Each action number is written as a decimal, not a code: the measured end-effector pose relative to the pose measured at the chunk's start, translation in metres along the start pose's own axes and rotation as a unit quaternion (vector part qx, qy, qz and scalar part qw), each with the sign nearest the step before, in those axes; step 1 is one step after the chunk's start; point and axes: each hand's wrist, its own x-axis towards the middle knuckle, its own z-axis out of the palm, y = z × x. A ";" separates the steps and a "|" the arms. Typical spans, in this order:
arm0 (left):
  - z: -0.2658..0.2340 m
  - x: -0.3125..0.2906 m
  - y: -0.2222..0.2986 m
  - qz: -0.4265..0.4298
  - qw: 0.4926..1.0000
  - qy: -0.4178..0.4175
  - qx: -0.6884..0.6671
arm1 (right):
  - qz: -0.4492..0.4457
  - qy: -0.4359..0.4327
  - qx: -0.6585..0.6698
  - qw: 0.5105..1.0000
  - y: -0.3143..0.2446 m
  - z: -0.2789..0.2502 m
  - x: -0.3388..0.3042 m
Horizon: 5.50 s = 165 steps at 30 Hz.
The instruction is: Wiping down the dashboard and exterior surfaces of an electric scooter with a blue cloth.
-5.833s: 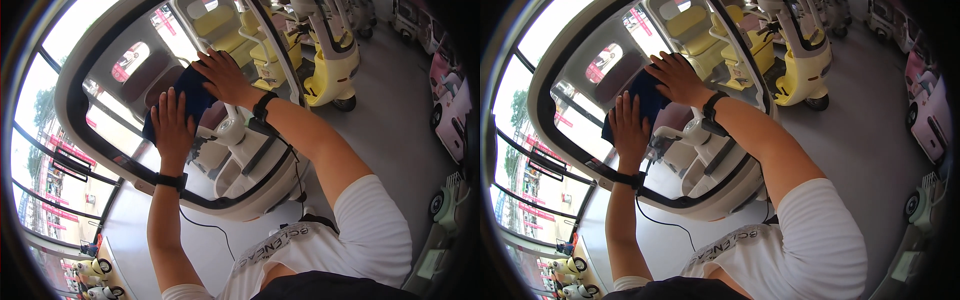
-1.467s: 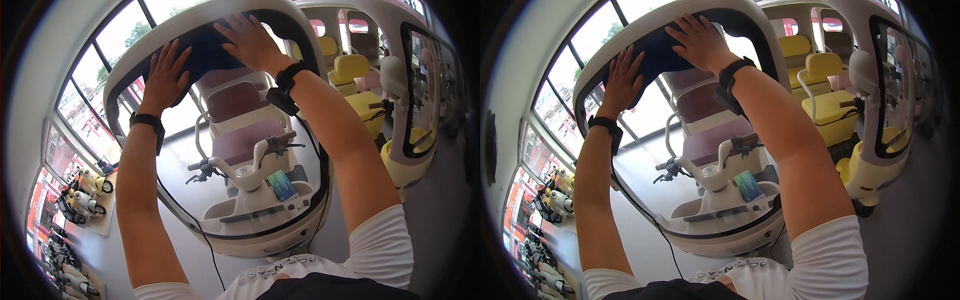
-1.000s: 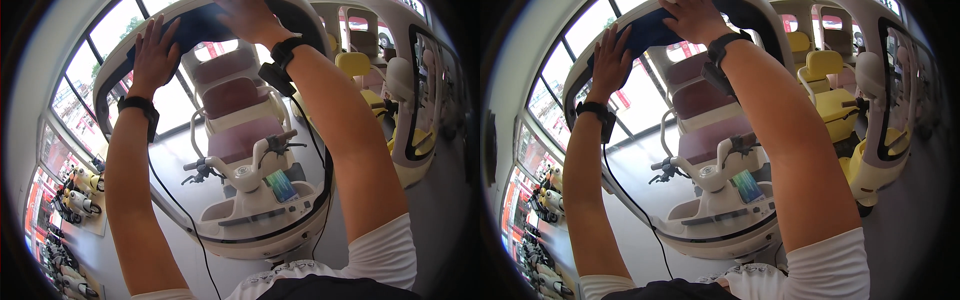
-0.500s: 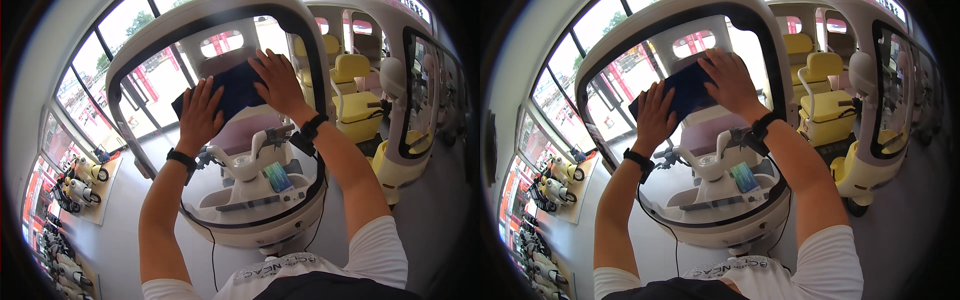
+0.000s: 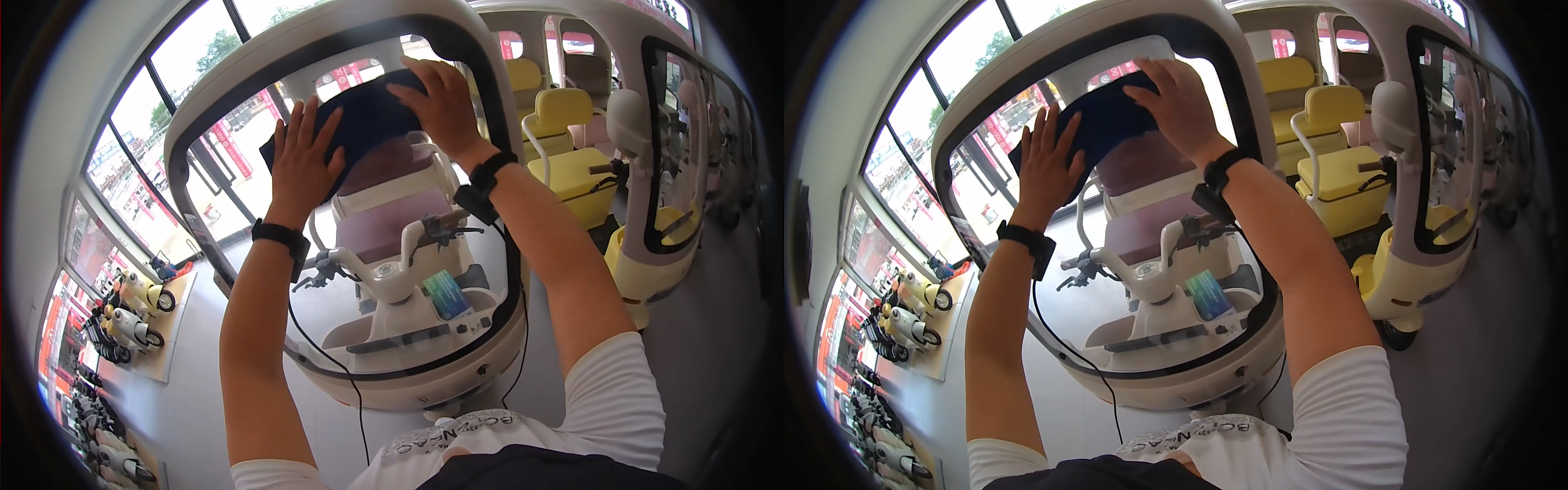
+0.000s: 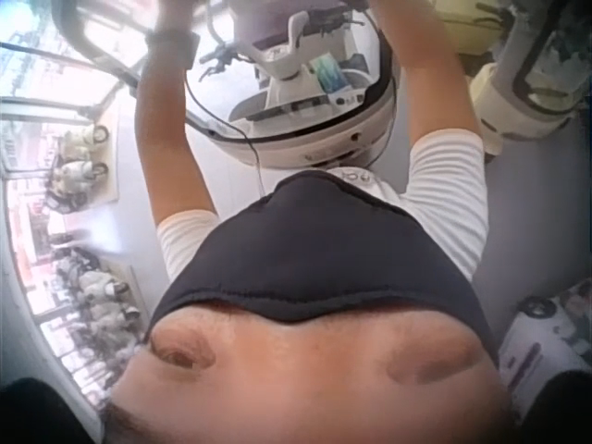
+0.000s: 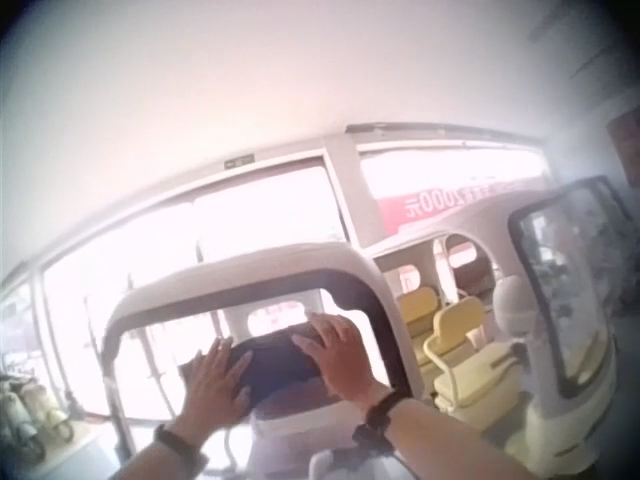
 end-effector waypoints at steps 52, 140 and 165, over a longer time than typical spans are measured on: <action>0.005 0.023 0.028 0.179 0.984 0.003 -0.023 | 0.114 -0.116 0.013 0.987 0.023 -0.021 -0.104; 0.027 -0.395 0.217 0.087 0.972 -0.194 -0.103 | 0.332 -0.435 0.133 0.826 -0.255 -0.185 -0.400; 0.021 -0.300 0.000 -0.087 0.991 -0.079 -0.067 | 0.209 -0.269 0.094 0.936 -0.247 -0.047 -0.180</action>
